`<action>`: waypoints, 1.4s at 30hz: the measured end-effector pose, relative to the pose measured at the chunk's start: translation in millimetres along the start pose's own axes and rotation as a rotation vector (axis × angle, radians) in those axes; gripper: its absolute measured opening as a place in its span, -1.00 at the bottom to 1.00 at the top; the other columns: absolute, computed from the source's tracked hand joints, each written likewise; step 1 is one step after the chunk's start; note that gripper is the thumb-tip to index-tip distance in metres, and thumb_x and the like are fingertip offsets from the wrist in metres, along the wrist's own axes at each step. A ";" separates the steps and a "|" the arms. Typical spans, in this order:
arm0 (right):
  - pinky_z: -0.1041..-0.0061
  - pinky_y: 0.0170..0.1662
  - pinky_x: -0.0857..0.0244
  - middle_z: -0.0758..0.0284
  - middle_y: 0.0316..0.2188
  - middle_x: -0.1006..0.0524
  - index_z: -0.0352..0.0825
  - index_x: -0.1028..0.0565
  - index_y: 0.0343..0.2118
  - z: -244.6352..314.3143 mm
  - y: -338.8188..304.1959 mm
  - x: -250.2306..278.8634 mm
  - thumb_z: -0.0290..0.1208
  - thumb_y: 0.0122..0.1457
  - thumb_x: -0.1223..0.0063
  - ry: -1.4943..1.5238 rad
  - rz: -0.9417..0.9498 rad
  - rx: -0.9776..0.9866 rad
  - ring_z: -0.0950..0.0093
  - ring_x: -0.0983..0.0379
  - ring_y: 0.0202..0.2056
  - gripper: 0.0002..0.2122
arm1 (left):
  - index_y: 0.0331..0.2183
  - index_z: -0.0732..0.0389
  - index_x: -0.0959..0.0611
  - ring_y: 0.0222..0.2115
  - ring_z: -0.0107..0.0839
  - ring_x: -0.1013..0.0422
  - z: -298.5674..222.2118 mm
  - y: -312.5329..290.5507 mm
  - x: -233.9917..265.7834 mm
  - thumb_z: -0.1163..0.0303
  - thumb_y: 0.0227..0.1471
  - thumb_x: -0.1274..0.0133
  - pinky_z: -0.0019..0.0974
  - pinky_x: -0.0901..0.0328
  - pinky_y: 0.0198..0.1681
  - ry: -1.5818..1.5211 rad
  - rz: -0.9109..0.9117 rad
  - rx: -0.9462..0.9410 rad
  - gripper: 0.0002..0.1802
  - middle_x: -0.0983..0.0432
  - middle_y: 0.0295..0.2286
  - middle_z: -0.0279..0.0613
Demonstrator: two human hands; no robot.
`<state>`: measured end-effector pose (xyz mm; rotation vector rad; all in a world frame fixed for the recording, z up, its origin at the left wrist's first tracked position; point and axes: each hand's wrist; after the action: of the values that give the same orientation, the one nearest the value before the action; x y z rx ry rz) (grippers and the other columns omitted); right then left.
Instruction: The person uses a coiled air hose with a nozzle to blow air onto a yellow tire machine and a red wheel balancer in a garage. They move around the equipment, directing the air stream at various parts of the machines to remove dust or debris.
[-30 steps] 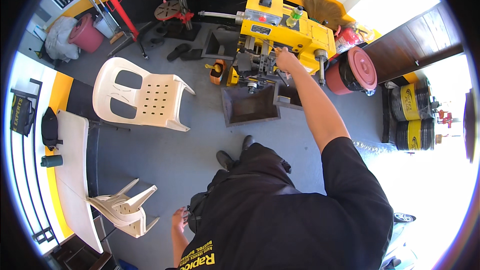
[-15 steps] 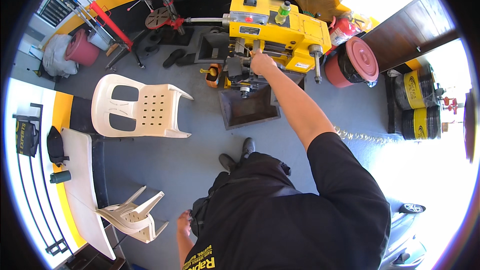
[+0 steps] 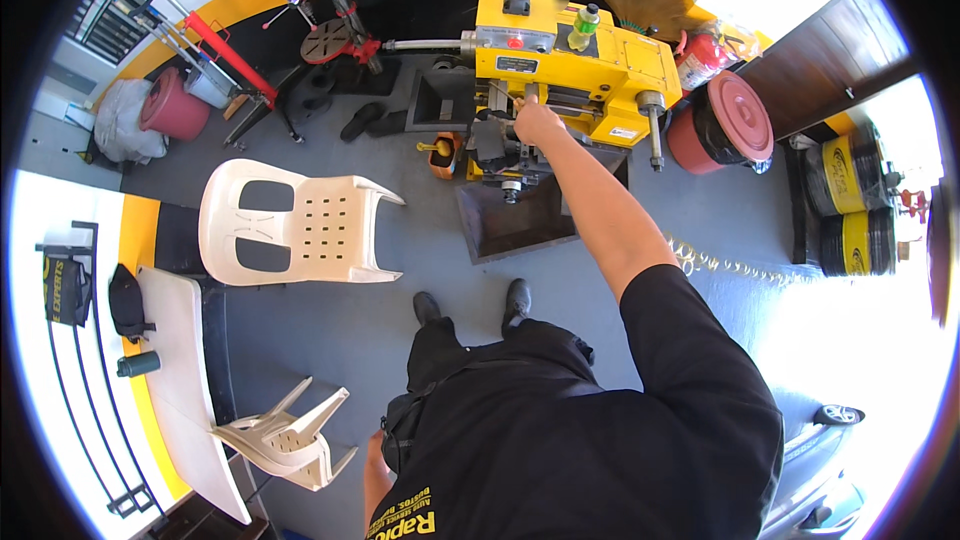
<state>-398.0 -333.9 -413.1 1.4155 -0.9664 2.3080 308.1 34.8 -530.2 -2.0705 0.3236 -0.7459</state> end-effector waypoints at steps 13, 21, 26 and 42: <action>0.19 0.04 -0.43 0.01 -0.04 -0.57 -0.31 -0.33 0.08 118.1 -32.4 -54.6 -0.23 0.34 0.16 -0.192 -0.109 -0.086 0.12 -0.53 0.03 -0.65 | 0.07 0.07 -0.55 -0.09 -0.28 -0.44 -64.5 131.6 198.4 0.07 0.19 0.02 -0.17 -0.29 -0.03 -0.307 0.101 0.232 -0.52 -0.59 -0.10 -0.30; 0.22 -0.03 -0.48 0.00 -0.08 -0.57 -0.32 -0.41 0.02 143.5 -27.8 -87.2 -0.22 0.32 0.13 -0.225 -0.224 -0.118 0.12 -0.54 0.00 -0.67 | 0.07 -0.01 -0.55 -0.21 -0.37 -0.43 -72.4 179.7 253.0 0.00 0.19 0.07 -0.18 -0.29 -0.10 -0.205 0.094 0.190 -0.51 -0.60 -0.14 -0.35; 0.22 -0.08 -0.51 0.00 -0.10 -0.58 -0.28 -0.42 0.00 154.2 -27.2 -104.4 -0.16 0.36 0.16 -0.239 -0.239 -0.121 0.13 -0.55 -0.01 -0.67 | 0.10 0.01 -0.53 -0.21 -0.34 -0.43 -68.7 190.4 242.5 0.06 0.23 0.10 -0.17 -0.29 -0.08 -0.137 0.231 0.231 -0.52 -0.58 -0.09 -0.31; 0.17 -0.45 -0.54 0.12 -0.07 -0.57 -0.43 -0.30 0.13 193.3 81.2 -173.5 -0.28 0.16 -0.16 -0.644 -0.132 -0.265 0.13 -0.56 -0.12 -0.47 | 0.09 0.06 -0.52 -0.30 -0.39 -0.50 -9.7 137.7 275.6 0.11 0.24 0.13 -0.29 -0.36 -0.26 -0.167 0.094 0.316 -0.54 -0.63 -0.17 -0.27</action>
<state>-223.9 -502.0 -537.5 2.0664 -1.2350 1.5666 525.2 -184.1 -532.1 -1.7914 0.1936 -0.5267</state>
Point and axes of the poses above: each hand's wrist, its own y-axis towards the middle knuckle, its own x-axis out of the back of the hand, z = x × y
